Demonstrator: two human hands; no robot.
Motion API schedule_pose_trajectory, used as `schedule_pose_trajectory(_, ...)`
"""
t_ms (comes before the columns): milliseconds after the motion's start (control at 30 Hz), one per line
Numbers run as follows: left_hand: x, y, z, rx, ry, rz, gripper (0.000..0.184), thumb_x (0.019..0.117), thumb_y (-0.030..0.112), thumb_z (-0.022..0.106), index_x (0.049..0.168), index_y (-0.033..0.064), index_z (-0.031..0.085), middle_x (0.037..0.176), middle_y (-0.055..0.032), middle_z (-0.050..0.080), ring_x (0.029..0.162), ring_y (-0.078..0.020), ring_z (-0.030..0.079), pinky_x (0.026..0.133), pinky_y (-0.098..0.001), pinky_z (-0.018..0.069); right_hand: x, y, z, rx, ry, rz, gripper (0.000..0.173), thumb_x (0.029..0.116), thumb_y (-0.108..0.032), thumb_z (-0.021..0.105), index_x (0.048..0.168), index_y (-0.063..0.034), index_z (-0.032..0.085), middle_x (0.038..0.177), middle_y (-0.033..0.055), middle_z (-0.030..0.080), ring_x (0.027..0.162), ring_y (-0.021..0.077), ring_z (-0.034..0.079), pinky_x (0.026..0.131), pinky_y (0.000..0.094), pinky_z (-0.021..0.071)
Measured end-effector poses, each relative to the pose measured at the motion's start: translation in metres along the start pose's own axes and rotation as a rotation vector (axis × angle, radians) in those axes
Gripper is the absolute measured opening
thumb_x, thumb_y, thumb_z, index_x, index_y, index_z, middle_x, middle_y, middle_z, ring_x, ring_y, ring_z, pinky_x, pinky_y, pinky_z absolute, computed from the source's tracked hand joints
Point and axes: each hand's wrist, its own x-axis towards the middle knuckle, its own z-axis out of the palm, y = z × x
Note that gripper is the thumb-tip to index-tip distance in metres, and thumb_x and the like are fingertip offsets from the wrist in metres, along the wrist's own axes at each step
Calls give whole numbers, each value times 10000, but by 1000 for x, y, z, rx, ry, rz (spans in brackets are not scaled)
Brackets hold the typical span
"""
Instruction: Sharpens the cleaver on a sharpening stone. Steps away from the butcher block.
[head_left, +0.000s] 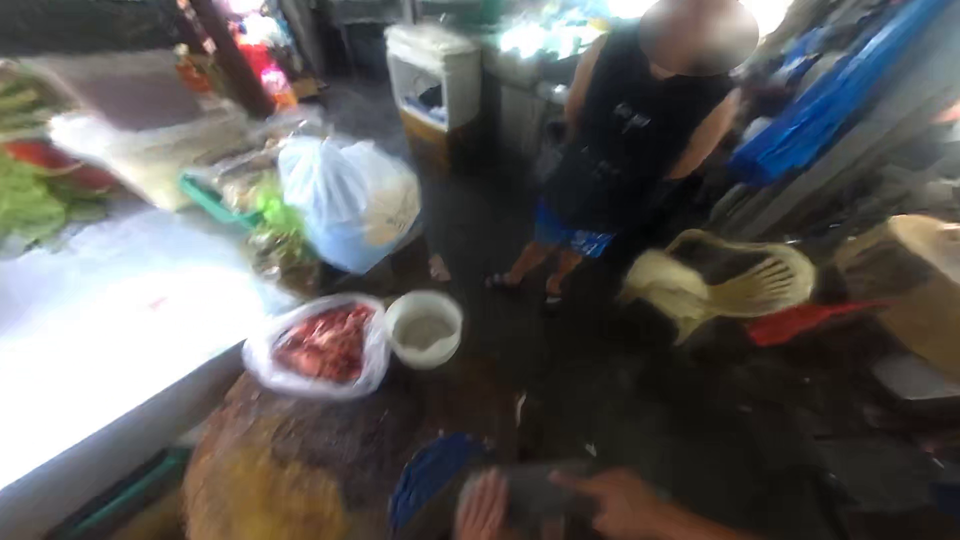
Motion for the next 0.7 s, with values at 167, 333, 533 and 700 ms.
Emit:
schedule_pose_trajectory(167, -4, -32, -58, 38, 59, -178, 514, 732, 132, 857, 1235, 128, 751, 1335, -61, 696, 1301, -264, 615, 1140, -503, 449, 36, -78, -15, -109, -191, -103, 812, 918, -358, 662, 1570, -588, 237, 1134, 153, 739, 984, 423, 702, 821, 677, 527)
schedule_pose_trajectory(333, -91, -129, -175, 248, 6, -400, 471, 784, 140, 795, 1244, 57, 736, 1358, -129, 675, 1320, -329, 603, 1170, -550, 399, 76, -223, 46, -50, -319, -460, 793, 925, -420, 666, 1591, -530, 250, 1088, 182, 737, 978, 432, 695, 843, 675, 513)
schedule_pose_trajectory(533, 10, -2, -48, 41, -117, -123, 535, 762, 132, 844, 1284, 173, 735, 1391, -21, 666, 1351, -201, 577, 1198, -450, 373, 11, -27, 18, 31, 43, -70, 597, 970, -721, 452, 1537, -546, 385, 1062, 132, 769, 929, 389, 732, 797, 676, 545)
schedule_pose_trajectory(700, 21, -2, -28, -67, -203, -85, 540, 804, 151, 815, 1326, 238, 708, 1458, 87, 609, 1411, -109, 501, 1224, -400, 358, -2, -27, 5, 36, 83, -24, 611, 982, -707, 459, 1538, -453, 451, 1065, 186, 764, 950, 442, 725, 807, 682, 538)
